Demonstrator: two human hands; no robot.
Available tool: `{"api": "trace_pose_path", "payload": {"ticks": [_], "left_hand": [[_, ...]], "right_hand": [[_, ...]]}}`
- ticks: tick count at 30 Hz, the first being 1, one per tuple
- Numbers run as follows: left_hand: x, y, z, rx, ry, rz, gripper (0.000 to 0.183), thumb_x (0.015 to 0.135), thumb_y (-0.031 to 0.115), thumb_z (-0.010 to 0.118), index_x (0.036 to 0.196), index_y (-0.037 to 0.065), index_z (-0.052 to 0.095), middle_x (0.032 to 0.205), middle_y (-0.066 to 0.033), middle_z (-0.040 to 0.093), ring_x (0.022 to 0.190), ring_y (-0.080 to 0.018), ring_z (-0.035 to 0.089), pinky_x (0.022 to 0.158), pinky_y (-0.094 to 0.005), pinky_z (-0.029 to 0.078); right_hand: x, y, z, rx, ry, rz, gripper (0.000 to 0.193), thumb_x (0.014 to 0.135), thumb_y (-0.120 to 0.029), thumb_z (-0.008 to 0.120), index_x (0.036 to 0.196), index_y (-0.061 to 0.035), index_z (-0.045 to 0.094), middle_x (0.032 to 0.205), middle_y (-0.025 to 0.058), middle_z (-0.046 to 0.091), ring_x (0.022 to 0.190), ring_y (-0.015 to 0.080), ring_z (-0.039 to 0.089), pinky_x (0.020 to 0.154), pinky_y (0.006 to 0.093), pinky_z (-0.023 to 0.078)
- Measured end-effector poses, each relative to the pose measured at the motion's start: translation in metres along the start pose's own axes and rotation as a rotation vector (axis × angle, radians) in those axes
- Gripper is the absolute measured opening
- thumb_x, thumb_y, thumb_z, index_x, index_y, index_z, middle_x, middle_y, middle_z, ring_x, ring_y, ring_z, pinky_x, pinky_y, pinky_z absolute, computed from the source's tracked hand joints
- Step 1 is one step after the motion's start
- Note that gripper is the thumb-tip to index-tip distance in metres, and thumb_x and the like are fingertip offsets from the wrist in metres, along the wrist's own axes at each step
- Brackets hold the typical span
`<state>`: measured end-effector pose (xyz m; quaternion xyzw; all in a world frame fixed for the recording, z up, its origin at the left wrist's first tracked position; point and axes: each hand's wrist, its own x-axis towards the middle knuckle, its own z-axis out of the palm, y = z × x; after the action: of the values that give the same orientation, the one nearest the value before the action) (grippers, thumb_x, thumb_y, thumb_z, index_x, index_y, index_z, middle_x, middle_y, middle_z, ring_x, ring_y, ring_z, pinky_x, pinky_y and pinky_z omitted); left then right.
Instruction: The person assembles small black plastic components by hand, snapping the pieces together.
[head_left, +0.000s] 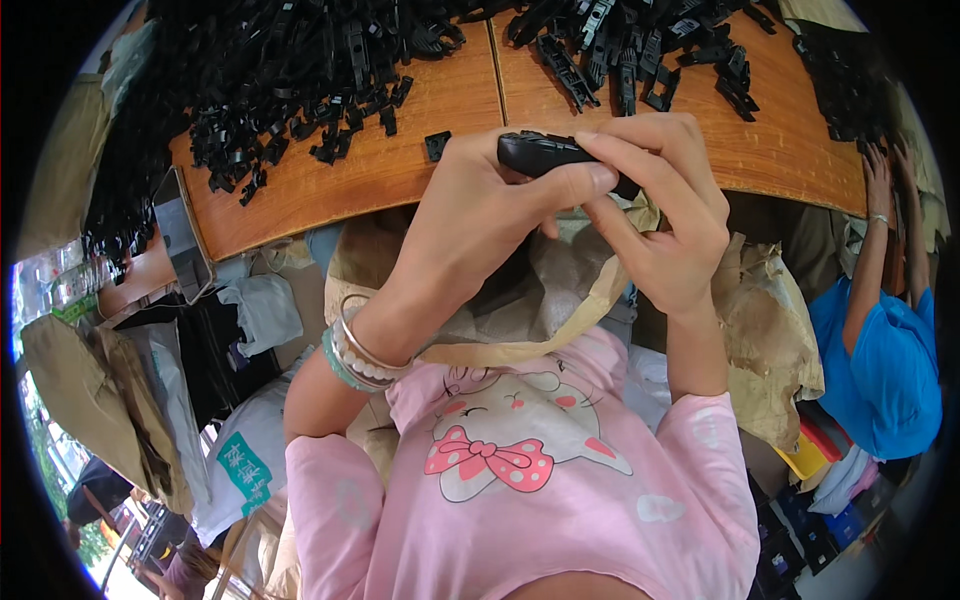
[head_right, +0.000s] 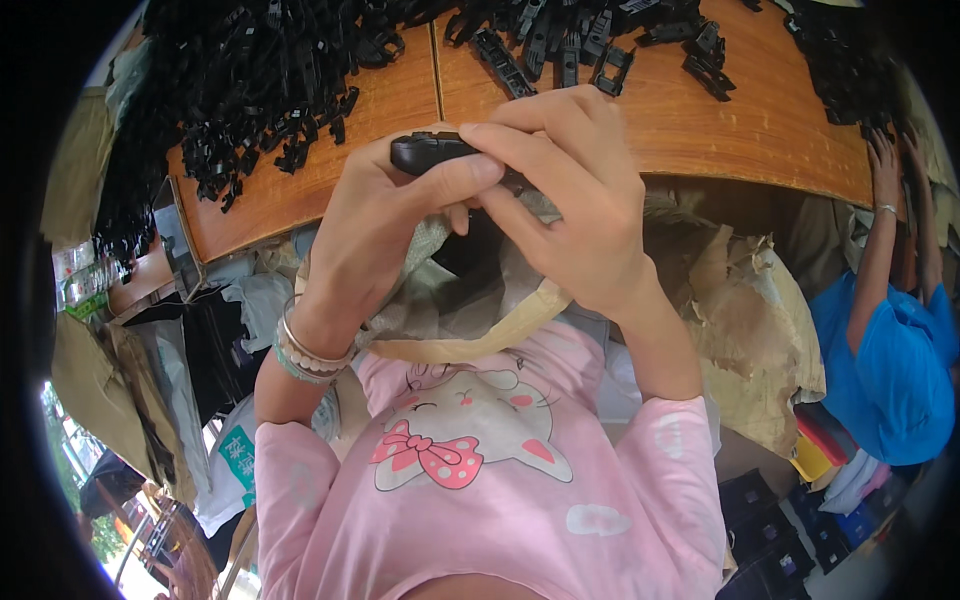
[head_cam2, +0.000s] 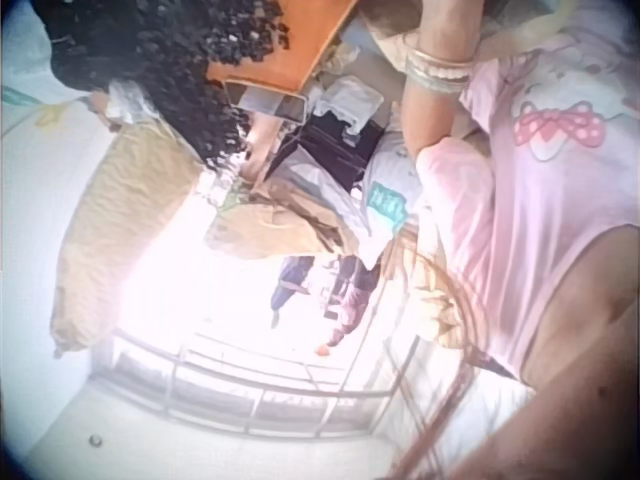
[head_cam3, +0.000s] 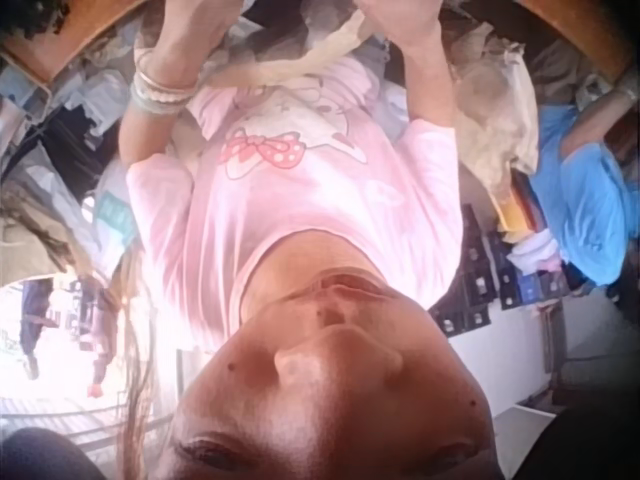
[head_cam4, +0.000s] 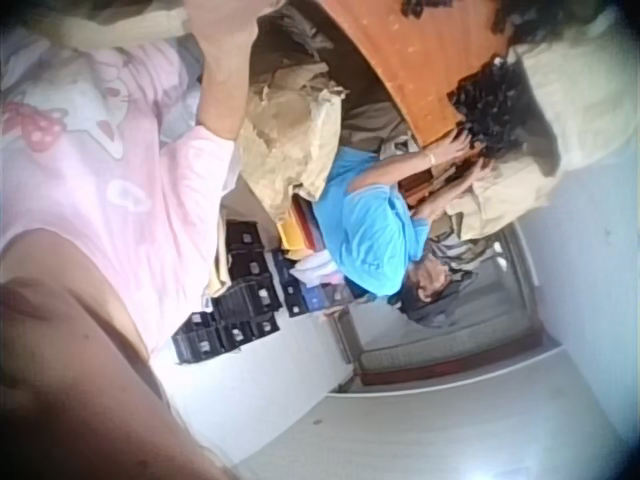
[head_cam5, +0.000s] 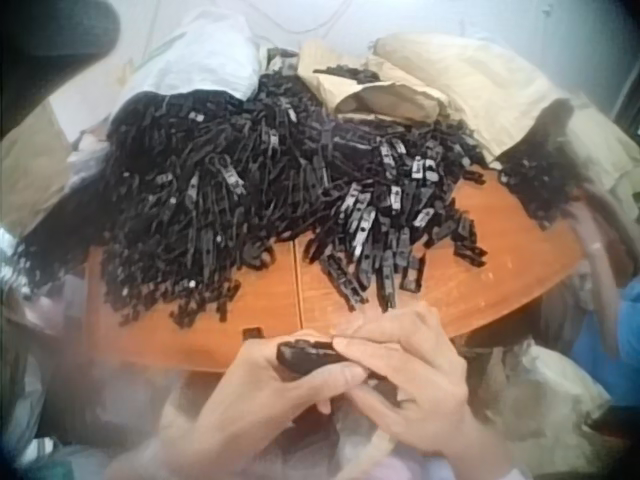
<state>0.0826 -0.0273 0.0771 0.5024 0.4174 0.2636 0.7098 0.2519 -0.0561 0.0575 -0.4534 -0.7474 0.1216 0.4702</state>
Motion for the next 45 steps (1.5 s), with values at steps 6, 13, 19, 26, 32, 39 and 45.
{"api": "trace_pose_path", "payload": {"ticks": [6, 13, 19, 26, 32, 39, 45], "left_hand": [[0.001, -0.01, 0.004, -0.271, -0.025, 0.069, 0.018, 0.085, 0.016, 0.065, 0.095, 0.0, 0.066, 0.079, -0.0003, 0.062, 0.067, -0.0064, 0.054, 0.064, -0.0215, 0.042], [0.032, -0.005, -0.023, 0.582, 0.234, 0.394, 0.019, 0.085, 0.014, 0.064, 0.096, -0.001, 0.063, 0.074, 0.0002, 0.059, 0.07, -0.0069, 0.054, 0.063, -0.0229, 0.044], [0.09, 0.006, -0.042, 1.156, 0.106, 0.704, 0.017, 0.075, 0.0, 0.055, 0.092, -0.001, 0.058, 0.093, -0.0166, 0.051, 0.093, -0.0349, 0.053, 0.079, -0.0416, 0.045], [0.099, 0.005, -0.048, 1.237, 0.016, 0.785, 0.011, 0.07, -0.002, 0.06, 0.081, -0.002, 0.057, 0.088, -0.015, 0.05, 0.088, -0.0325, 0.053, 0.074, -0.0406, 0.045], [0.064, 0.012, -0.053, 0.862, 0.081, 0.352, 0.018, 0.085, 0.006, 0.057, 0.102, 0.001, 0.061, 0.074, -0.0024, 0.058, 0.061, -0.0089, 0.052, 0.06, -0.0244, 0.045], [0.02, 0.014, -0.027, -0.105, 0.035, -0.041, 0.036, 0.094, 0.03, 0.052, 0.085, -0.003, 0.062, 0.058, -0.0039, 0.056, 0.053, -0.0067, 0.048, 0.047, -0.0172, 0.036], [0.0, 0.007, -0.014, -0.384, -0.011, -0.121, 0.038, 0.095, 0.034, 0.052, 0.088, -0.002, 0.061, 0.071, -0.005, 0.059, 0.052, -0.0074, 0.047, 0.043, -0.0199, 0.034]], "right_hand": [[-0.004, 0.002, 0.003, 0.009, 0.035, -0.048, 0.037, 0.058, -0.002, 0.076, 0.094, -0.0027, 0.068, 0.09, 0.0073, 0.062, 0.082, 0.0253, 0.056, 0.072, 0.0336, 0.043], [-0.037, 0.007, 0.001, 0.172, -0.06, 0.255, 0.037, 0.065, -0.005, 0.077, 0.1, -0.0007, 0.067, 0.093, 0.0106, 0.064, 0.084, 0.0225, 0.061, 0.072, 0.0305, 0.049], [-0.031, 0.032, -0.011, 0.072, -0.073, 0.261, 0.013, 0.079, -0.001, 0.061, 0.092, 0.0004, 0.066, 0.089, 0.0134, 0.065, 0.089, 0.0274, 0.063, 0.076, 0.0341, 0.049], [-0.012, 0.102, -0.035, -0.697, -0.014, 0.03, 0.018, 0.078, -0.001, 0.062, 0.094, -0.0074, 0.065, 0.108, 0.0083, 0.06, 0.104, 0.0255, 0.053, 0.084, 0.0381, 0.041], [-0.024, 0.083, -0.037, -0.303, 0.116, 0.198, 0.02, 0.08, -0.003, 0.065, 0.099, -0.0086, 0.065, 0.107, 0.0039, 0.062, 0.095, 0.0197, 0.057, 0.081, 0.032, 0.043], [-0.01, 0.028, -0.019, 0.754, 0.288, 0.509, 0.038, 0.08, 0.002, 0.063, 0.116, 0.0085, 0.053, 0.105, 0.015, 0.063, 0.095, 0.0172, 0.06, 0.088, 0.0285, 0.046], [-0.008, 0.006, -0.002, 0.554, 0.138, 0.289, 0.037, 0.071, 0.012, 0.068, 0.107, 0.0088, 0.059, 0.106, 0.0164, 0.065, 0.1, 0.0228, 0.061, 0.087, 0.0336, 0.048]]}}
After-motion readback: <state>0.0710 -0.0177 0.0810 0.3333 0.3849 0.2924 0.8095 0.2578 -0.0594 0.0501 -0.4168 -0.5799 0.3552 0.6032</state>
